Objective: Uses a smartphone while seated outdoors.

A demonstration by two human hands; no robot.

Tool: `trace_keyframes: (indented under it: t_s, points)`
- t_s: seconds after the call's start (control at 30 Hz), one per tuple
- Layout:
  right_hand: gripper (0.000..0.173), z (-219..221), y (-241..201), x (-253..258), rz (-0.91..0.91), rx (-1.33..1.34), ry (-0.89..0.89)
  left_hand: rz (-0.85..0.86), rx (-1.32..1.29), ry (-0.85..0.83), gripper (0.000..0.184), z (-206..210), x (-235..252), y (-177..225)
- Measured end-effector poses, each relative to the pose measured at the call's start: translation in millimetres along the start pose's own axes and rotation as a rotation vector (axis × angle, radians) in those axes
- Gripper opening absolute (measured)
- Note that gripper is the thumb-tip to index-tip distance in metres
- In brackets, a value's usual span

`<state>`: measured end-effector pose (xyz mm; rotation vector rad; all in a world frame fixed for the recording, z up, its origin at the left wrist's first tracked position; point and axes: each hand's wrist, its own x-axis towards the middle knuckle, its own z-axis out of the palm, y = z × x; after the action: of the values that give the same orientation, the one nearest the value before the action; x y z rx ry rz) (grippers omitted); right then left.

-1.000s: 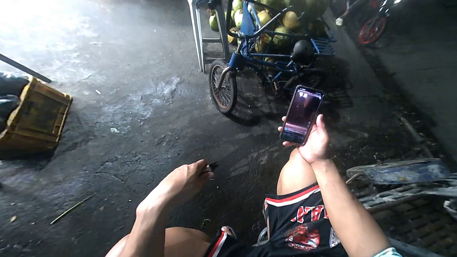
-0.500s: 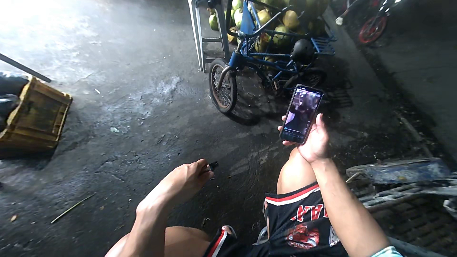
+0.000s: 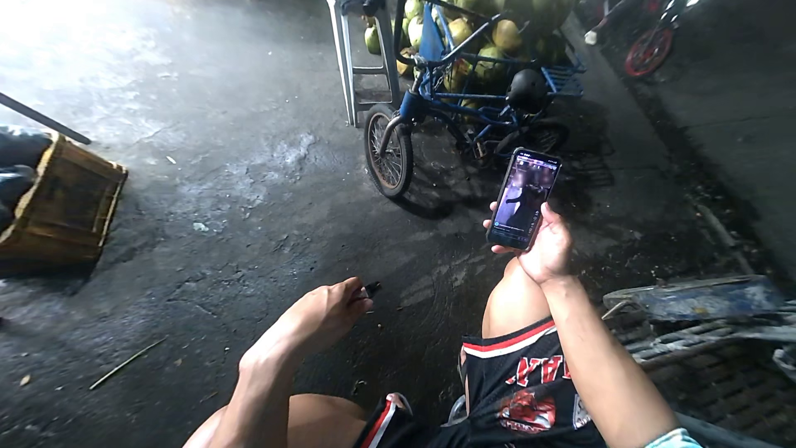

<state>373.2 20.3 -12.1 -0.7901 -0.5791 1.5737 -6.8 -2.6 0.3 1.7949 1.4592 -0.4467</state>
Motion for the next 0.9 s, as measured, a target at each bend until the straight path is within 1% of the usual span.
trace_keyframes:
  t_s: [0.17,0.9]
  points:
    - [0.058,0.5,0.1,-0.4,0.002,0.007,0.009,-0.004,0.005,0.001,0.037,-0.4,-0.8,0.6]
    - [0.066,0.2,-0.9,-1.0,-0.011,0.009,-0.017,0.011,-0.002,0.002,0.036,-0.7,-1.0,0.0]
